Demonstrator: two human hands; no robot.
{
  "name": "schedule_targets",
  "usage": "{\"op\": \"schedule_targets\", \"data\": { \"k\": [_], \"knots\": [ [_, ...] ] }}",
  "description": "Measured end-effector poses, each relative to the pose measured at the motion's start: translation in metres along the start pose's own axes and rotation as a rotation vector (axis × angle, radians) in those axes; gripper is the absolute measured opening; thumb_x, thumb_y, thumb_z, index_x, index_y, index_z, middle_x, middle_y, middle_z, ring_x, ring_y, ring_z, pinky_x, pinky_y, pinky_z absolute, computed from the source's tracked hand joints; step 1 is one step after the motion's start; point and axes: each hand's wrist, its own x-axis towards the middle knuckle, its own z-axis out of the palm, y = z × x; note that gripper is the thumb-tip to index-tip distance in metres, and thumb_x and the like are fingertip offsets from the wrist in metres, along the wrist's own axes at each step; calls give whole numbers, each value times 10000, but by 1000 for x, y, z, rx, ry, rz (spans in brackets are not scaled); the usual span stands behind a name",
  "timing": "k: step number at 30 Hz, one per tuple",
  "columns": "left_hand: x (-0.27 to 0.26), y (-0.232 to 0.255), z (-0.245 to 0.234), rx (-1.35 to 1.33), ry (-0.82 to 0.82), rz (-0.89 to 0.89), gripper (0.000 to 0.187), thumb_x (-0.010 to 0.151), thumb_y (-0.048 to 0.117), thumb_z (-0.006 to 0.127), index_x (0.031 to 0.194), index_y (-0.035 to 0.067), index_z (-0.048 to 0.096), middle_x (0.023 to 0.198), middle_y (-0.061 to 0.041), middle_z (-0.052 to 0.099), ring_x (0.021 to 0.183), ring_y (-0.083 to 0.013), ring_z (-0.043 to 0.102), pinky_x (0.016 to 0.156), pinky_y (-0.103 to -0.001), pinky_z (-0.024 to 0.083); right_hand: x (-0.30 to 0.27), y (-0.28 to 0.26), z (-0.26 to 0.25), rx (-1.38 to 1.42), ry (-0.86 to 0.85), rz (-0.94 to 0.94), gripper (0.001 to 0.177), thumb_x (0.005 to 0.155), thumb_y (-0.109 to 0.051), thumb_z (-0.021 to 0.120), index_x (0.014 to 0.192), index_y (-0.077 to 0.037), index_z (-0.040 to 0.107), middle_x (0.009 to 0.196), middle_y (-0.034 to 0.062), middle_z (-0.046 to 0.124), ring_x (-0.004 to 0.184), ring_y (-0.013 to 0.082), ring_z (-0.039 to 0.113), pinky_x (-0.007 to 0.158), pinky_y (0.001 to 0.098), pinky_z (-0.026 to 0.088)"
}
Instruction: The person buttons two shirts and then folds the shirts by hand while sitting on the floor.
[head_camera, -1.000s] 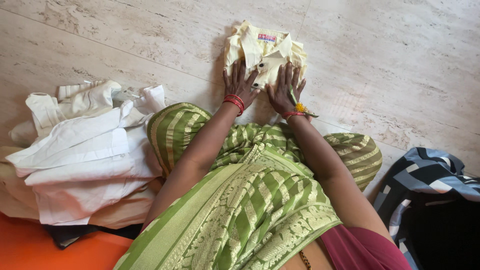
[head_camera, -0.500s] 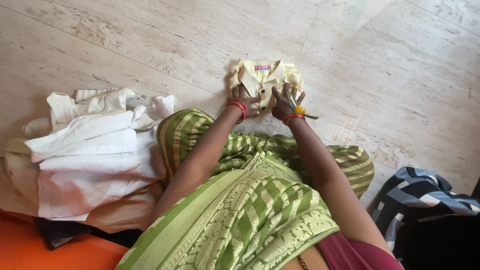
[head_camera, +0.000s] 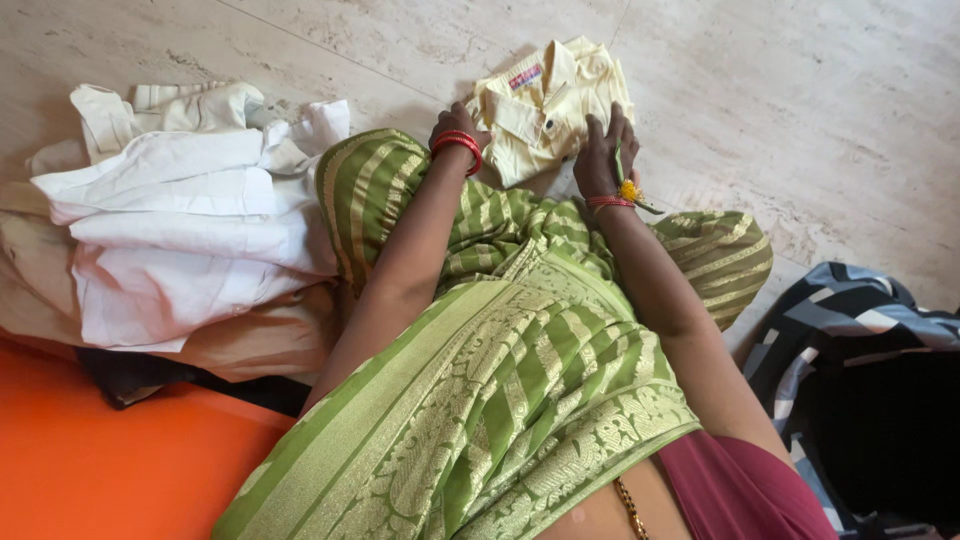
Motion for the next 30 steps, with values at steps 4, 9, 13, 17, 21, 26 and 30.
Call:
{"op": "schedule_targets", "data": {
  "k": [4, 9, 13, 17, 21, 26, 30],
  "knots": [
    [-4, 11, -2, -27, -291, -52, 827, 793, 354, 878, 1424, 41, 444, 1380, -190, 605, 1240, -319, 625, 1022, -424, 520, -24, -37, -12, -22, -371, 233, 491, 1014, -146, 577, 1468, -333, 557, 1704, 125, 324, 1539, 374, 360, 1233, 672, 217],
    [18, 1, 25, 31, -197, -18, 733, 830, 230, 821, 1429, 64, 432, 1356, -192, 632, 1234, -328, 643, 1019, -411, 537, -20, -35, 2, 14, -363, -111, 802, 828, -321, 800, 1526, -206, 423, 1625, 305, 188, 1449, 531, 272, 1145, 646, 252],
    [29, -4, 37, -56, -137, -2, 865, 792, 214, 833, 1443, 70, 282, 1316, -192, 614, 1213, -320, 626, 1020, -389, 503, -24, -24, 17, -2, -361, -146, 860, 778, -370, 826, 1529, -220, 435, 1606, 323, 167, 1436, 555, 259, 1127, 667, 252],
    [43, -6, 49, -110, -31, -44, 637, 846, 159, 758, 1370, 87, 403, 1269, -187, 659, 1172, -320, 660, 985, -393, 530, -30, -15, 48, -120, -150, -422, 751, 838, -281, 825, 1528, -275, 530, 1688, 264, 184, 1518, 540, 230, 1183, 664, 245],
    [35, -5, 42, -176, 18, -1, 322, 830, 104, 701, 1143, 125, 628, 1158, -93, 749, 1101, -271, 712, 945, -374, 546, -32, -16, 53, -101, -274, -369, 752, 817, -266, 828, 1504, -298, 523, 1702, 212, 140, 1540, 541, 179, 1198, 677, 216],
    [12, 3, 29, -478, 180, 106, 333, 729, 106, 714, 1059, 111, 668, 1068, -111, 727, 986, -281, 702, 857, -364, 541, -29, -12, 44, -82, -309, -240, 897, 789, -231, 814, 1584, -304, 404, 1674, 285, 67, 1505, 586, 131, 1149, 712, 188],
    [32, -2, 41, -690, 262, 140, 236, 783, 74, 634, 998, 99, 728, 910, -94, 775, 795, -194, 725, 778, -318, 568, -29, -4, 67, -151, -236, -357, 962, 838, -178, 776, 1666, -385, 333, 1703, 292, 64, 1496, 632, 142, 1166, 725, 212]
  ]
}}
